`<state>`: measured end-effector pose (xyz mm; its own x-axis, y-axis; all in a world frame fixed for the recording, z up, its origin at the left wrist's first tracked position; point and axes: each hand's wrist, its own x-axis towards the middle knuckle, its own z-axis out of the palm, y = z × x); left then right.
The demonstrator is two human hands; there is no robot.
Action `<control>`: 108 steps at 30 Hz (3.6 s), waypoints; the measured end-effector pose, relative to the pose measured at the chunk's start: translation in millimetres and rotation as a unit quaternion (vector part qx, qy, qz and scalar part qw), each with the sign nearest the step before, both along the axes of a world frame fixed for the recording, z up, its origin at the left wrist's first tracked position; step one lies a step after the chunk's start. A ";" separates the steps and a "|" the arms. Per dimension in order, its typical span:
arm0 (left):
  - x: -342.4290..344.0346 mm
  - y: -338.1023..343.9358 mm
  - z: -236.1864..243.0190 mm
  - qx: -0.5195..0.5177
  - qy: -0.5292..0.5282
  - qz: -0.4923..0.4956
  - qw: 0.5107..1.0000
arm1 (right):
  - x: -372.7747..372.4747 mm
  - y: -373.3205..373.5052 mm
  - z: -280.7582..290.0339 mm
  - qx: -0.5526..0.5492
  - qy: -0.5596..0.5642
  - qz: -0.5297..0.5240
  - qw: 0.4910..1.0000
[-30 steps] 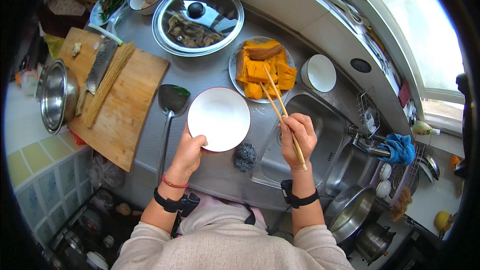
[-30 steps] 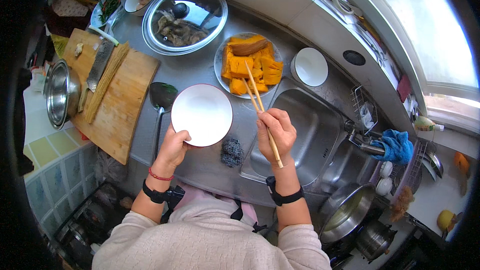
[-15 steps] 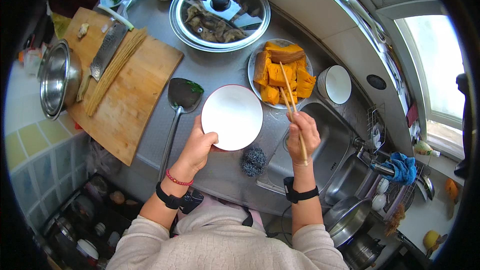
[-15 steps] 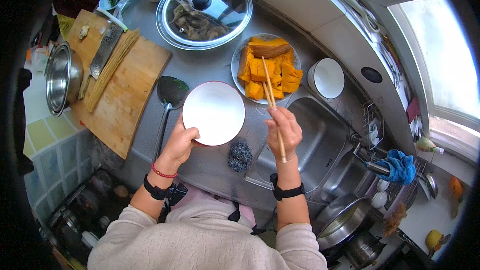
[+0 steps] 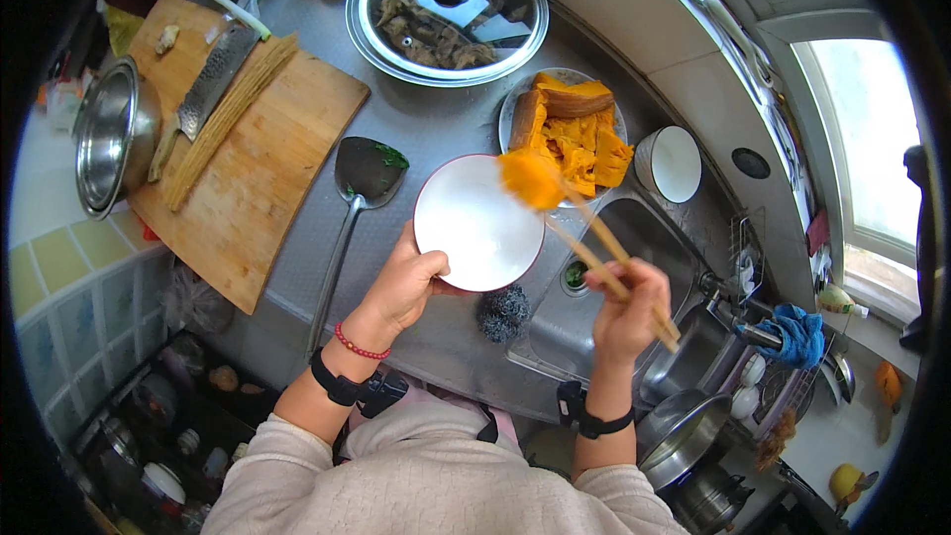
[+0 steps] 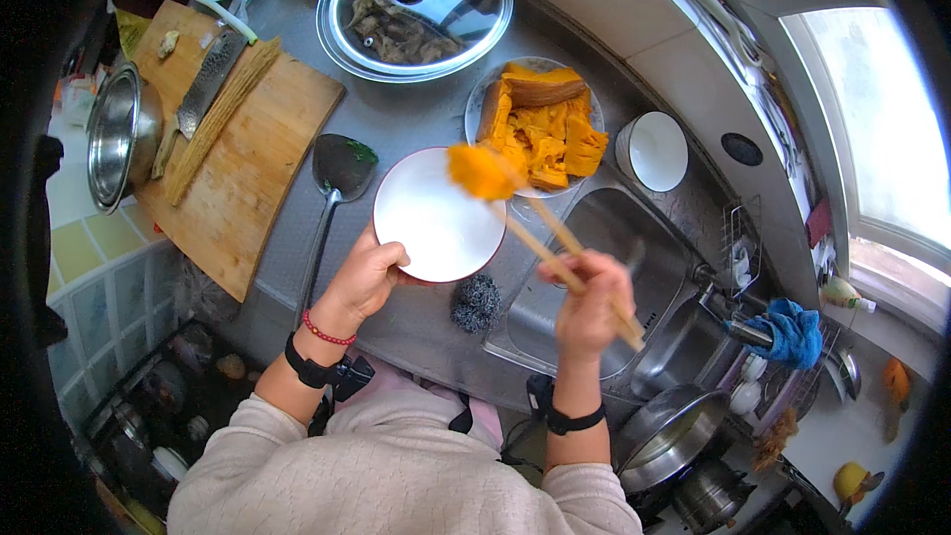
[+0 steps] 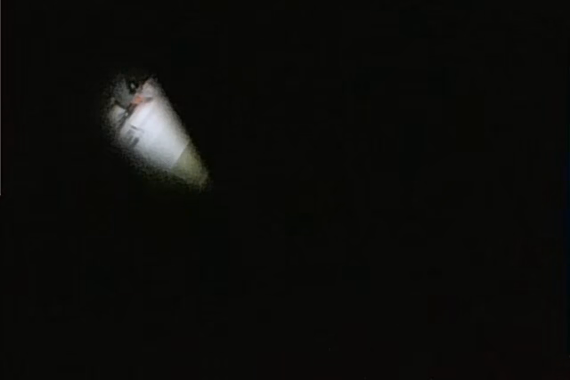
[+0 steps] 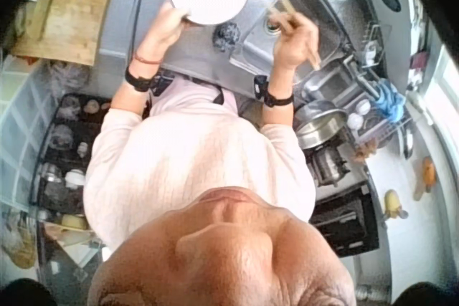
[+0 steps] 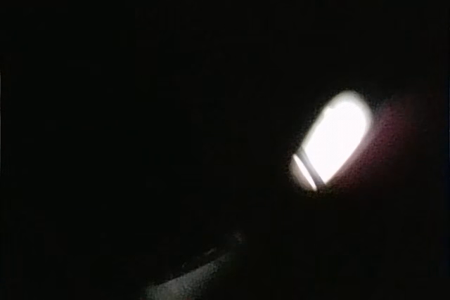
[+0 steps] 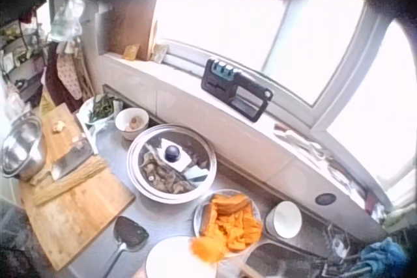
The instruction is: The person washes a bowl, chopsticks, and a metal bowl in the sink using a steel wool scrubber, then rinses them under running water. They stir vegetables in a pan on the stove, cover the pan, and serve cooked pumpkin pieces onto a plate using chopsticks.
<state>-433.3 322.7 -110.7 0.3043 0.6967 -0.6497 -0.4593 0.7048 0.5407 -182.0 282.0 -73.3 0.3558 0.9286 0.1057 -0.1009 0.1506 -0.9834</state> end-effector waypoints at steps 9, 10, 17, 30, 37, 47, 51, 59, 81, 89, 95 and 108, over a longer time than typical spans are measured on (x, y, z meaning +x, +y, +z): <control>3.2 -6.3 7.4 -0.009 -0.041 0.024 0.999 | -6.7 -13.6 44.5 0.074 -0.326 0.204 0.920; 2.4 -6.5 6.8 0.003 -0.055 0.034 0.998 | 4.9 -17.5 53.4 0.069 -0.282 0.179 0.940; 3.2 -10.7 -0.8 -0.012 -0.027 0.014 0.999 | 62.0 -6.7 9.1 -0.008 -0.270 -0.055 0.961; 6.9 -16.6 -3.1 -0.023 0.030 -0.004 0.999 | 52.0 11.6 -61.6 0.132 -0.440 -0.060 0.886; 5.1 -13.0 0.0 -0.024 0.032 -0.017 0.999 | 69.5 16.4 -38.7 0.087 -0.287 -0.087 0.950; 1.5 -20.8 -15.3 -0.031 0.043 -0.003 0.999 | 49.0 24.1 -86.0 0.164 -0.562 -0.024 0.811; 2.6 -22.2 -18.5 -0.017 0.038 -0.004 0.999 | 58.3 37.9 -69.4 0.157 -0.496 -0.062 0.852; 11.7 -16.8 -1.2 -0.019 0.031 -0.018 0.999 | 93.4 59.7 -35.5 0.016 0.023 -0.148 0.989; 7.3 -19.4 -11.3 -0.006 -0.085 -0.014 0.996 | -8.4 -23.2 35.8 0.055 -0.330 0.223 0.916; 16.3 -30.6 -25.7 0.035 -0.169 0.059 0.983 | -26.6 -26.9 38.8 -0.100 -0.080 0.128 0.984; 15.6 -28.4 -12.9 0.085 -0.079 0.059 0.991 | -24.1 -21.4 37.6 0.078 -0.422 0.176 0.886; -9.5 -43.4 -16.4 -0.014 -0.062 0.053 0.997 | 39.9 -11.3 61.3 -0.032 -0.041 0.127 0.990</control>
